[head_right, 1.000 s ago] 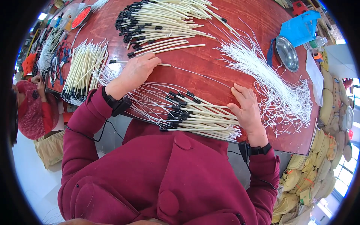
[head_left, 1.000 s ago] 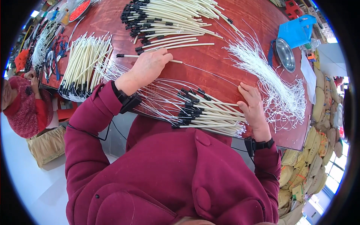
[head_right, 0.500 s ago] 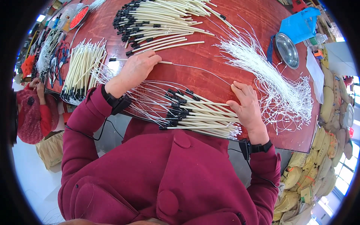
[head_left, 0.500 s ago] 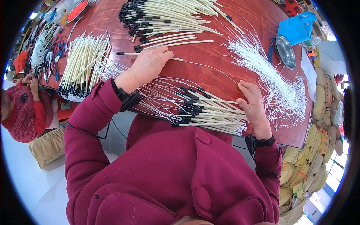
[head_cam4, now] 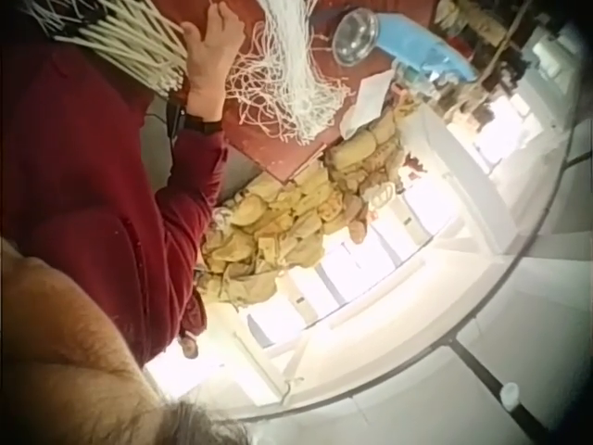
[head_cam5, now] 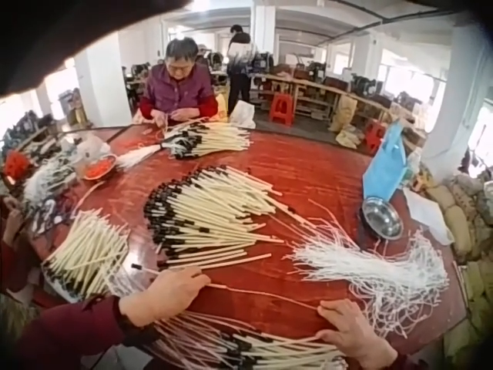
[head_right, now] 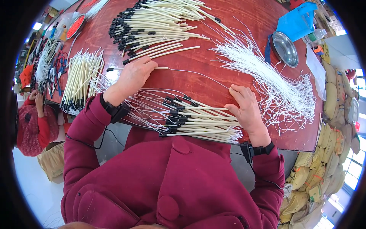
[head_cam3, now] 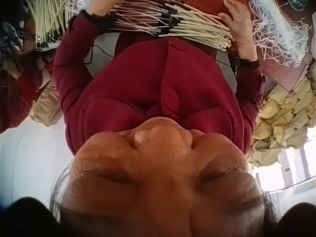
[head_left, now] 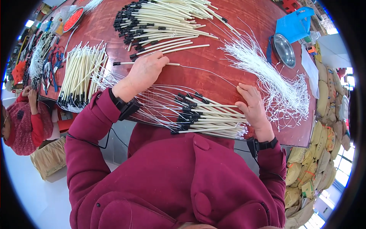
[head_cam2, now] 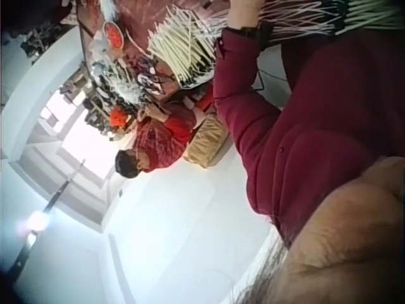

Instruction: Manually sorting and assembling bundles of thin wooden sticks with white fibers on a workbench.

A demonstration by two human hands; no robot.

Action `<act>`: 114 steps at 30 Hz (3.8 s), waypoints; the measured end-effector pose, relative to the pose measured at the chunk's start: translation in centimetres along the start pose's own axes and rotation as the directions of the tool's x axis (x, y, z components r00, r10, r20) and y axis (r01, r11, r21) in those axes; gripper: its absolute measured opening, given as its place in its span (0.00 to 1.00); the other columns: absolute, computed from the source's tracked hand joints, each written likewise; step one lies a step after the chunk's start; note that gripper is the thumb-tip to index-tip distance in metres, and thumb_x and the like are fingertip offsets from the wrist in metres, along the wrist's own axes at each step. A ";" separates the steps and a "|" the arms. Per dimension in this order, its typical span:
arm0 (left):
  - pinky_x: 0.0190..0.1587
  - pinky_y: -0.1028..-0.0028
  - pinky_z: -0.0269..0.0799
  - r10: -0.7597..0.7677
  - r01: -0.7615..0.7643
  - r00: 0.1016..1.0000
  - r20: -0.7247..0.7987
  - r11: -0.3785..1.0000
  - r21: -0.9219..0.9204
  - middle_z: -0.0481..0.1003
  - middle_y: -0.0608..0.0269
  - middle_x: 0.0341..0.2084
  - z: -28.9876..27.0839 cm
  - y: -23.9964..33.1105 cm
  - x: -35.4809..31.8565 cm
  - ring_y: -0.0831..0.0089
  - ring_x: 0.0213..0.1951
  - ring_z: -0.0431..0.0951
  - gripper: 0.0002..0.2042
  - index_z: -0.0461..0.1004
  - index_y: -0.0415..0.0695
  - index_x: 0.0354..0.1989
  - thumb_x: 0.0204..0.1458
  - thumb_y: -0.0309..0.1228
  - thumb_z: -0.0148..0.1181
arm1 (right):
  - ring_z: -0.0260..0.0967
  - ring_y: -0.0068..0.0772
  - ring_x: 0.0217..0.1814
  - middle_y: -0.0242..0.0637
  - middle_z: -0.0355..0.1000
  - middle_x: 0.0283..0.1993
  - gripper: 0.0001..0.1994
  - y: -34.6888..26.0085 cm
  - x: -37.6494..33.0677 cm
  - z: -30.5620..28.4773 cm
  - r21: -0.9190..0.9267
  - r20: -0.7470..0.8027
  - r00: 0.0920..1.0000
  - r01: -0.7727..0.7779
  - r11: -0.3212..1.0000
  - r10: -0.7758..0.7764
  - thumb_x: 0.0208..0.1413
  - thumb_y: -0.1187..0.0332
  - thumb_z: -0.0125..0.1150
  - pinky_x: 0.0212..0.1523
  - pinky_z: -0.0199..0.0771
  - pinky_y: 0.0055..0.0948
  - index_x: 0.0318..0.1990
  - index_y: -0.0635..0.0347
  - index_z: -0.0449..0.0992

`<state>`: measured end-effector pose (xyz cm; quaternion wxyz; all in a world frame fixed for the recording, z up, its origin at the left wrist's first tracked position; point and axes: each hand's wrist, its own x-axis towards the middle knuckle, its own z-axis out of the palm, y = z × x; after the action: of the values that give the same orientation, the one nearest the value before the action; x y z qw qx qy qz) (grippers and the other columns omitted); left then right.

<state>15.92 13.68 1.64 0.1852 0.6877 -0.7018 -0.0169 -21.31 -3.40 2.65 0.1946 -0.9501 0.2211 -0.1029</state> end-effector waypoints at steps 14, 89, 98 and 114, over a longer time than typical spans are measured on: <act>0.39 0.59 0.76 -0.003 0.002 0.998 0.068 1.000 0.009 0.75 0.55 0.37 0.0 0.6 0.6 0.52 0.38 0.79 0.07 0.77 0.42 0.42 0.56 0.24 0.57 | 0.66 0.47 0.64 0.44 0.70 0.62 0.25 -0.3 0.1 -0.4 0.012 0.063 0.997 -0.044 0.999 0.043 0.57 0.59 0.66 0.64 0.64 0.40 0.58 0.65 0.75; 0.43 0.56 0.73 0.193 -0.136 0.975 0.111 0.913 -0.385 0.71 0.51 0.41 3.5 7.6 5.5 0.48 0.42 0.77 0.08 0.68 0.40 0.42 0.54 0.19 0.54 | 0.72 0.40 0.43 0.33 0.79 0.42 0.16 -1.3 1.7 1.2 -0.107 -0.289 0.956 0.013 0.994 -0.044 0.47 0.65 0.75 0.48 0.67 0.39 0.43 0.58 0.79; 0.42 0.56 0.74 0.175 -0.102 0.974 0.144 0.907 -0.409 0.71 0.52 0.40 2.8 7.9 5.2 0.48 0.41 0.77 0.08 0.68 0.40 0.43 0.56 0.20 0.56 | 0.71 0.37 0.36 0.32 0.79 0.33 0.07 -2.3 2.4 0.6 -0.075 -0.276 0.946 0.153 0.985 -0.168 0.50 0.72 0.72 0.42 0.66 0.35 0.37 0.58 0.82; 0.41 0.57 0.74 0.183 -0.083 0.965 0.186 0.890 -0.448 0.72 0.52 0.41 2.2 8.9 5.0 0.47 0.41 0.77 0.07 0.69 0.40 0.43 0.57 0.21 0.56 | 0.69 0.36 0.31 0.34 0.75 0.28 0.07 -2.2 2.1 0.5 -0.028 -0.206 0.963 0.170 0.985 -0.172 0.52 0.72 0.70 0.39 0.63 0.35 0.40 0.59 0.85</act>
<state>6.82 8.78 3.28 0.2552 0.5725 -0.7420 -0.2378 -18.53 -2.37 3.34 0.1562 -0.9506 0.1581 -0.2169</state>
